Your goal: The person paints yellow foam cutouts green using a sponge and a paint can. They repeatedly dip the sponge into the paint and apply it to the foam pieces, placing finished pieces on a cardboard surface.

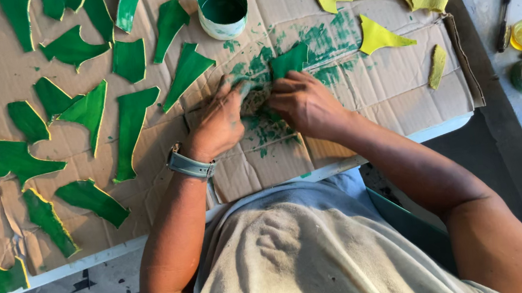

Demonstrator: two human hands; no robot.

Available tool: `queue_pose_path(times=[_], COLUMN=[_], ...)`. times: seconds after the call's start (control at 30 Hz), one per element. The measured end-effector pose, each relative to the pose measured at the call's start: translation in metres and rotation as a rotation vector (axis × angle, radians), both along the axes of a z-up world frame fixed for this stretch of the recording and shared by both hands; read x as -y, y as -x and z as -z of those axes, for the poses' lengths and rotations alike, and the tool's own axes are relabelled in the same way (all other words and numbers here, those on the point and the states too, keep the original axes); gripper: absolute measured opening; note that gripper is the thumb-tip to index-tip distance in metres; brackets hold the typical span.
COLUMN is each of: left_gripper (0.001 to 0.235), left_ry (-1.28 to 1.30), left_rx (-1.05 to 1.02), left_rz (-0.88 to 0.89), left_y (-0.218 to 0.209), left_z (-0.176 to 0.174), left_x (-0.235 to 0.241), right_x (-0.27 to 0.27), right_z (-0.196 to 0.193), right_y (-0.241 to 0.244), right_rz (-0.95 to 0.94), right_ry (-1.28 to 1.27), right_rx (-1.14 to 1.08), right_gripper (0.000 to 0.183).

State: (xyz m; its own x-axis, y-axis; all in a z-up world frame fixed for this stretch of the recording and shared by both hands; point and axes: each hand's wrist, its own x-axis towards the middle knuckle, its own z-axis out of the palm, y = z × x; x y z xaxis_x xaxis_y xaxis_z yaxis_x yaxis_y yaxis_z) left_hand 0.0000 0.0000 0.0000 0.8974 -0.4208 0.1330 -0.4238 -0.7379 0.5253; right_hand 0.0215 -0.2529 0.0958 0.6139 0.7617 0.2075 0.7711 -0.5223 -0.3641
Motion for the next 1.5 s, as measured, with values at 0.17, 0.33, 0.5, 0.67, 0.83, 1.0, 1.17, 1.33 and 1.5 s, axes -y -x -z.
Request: queue_pose_path(times=[0.17, 0.33, 0.5, 0.67, 0.83, 1.0, 1.17, 1.33, 1.5], left_gripper=[0.07, 0.051, 0.041, 0.041, 0.043, 0.044, 0.052, 0.057, 0.048], left_ry=[0.313, 0.2, 0.083, 0.038, 0.071, 0.083, 0.042, -0.006, 0.052], left_rx=[0.175, -0.041, -0.07, 0.114, 0.086, 0.009, -0.003, 0.055, 0.046], left_rz=[0.094, -0.118, -0.203, -0.202, -0.179, -0.162, -0.169, -0.203, -0.179], left_y=[0.018, 0.036, 0.035, 0.033, 0.036, 0.039, 0.034, 0.03, 0.036], left_z=[-0.039, -0.08, -0.099, -0.085, -0.092, -0.098, -0.095, -0.096, -0.089], left_x=[0.004, 0.04, 0.046, 0.046, 0.045, 0.048, 0.048, 0.046, 0.056], right_x=[0.022, 0.034, 0.028, 0.044, 0.058, 0.073, 0.079, 0.08, 0.053], right_z=[-0.025, -0.024, -0.018, -0.011, -0.014, -0.014, -0.014, -0.027, -0.015], right_y=[-0.013, 0.009, -0.01, -0.017, -0.012, -0.006, -0.018, -0.026, -0.016], right_rz=[0.147, 0.007, 0.186, 0.053, 0.083, 0.293, 0.265, 0.303, 0.09], right_ry=[-0.192, -0.141, -0.137, -0.044, -0.094, -0.137, -0.102, -0.15, -0.134], right_rx=[0.034, 0.021, 0.085, 0.094, 0.048, 0.068, 0.07, 0.002, -0.018], right_gripper=[0.013, 0.013, 0.012, 0.005, 0.011, 0.012, 0.009, 0.013, 0.014])
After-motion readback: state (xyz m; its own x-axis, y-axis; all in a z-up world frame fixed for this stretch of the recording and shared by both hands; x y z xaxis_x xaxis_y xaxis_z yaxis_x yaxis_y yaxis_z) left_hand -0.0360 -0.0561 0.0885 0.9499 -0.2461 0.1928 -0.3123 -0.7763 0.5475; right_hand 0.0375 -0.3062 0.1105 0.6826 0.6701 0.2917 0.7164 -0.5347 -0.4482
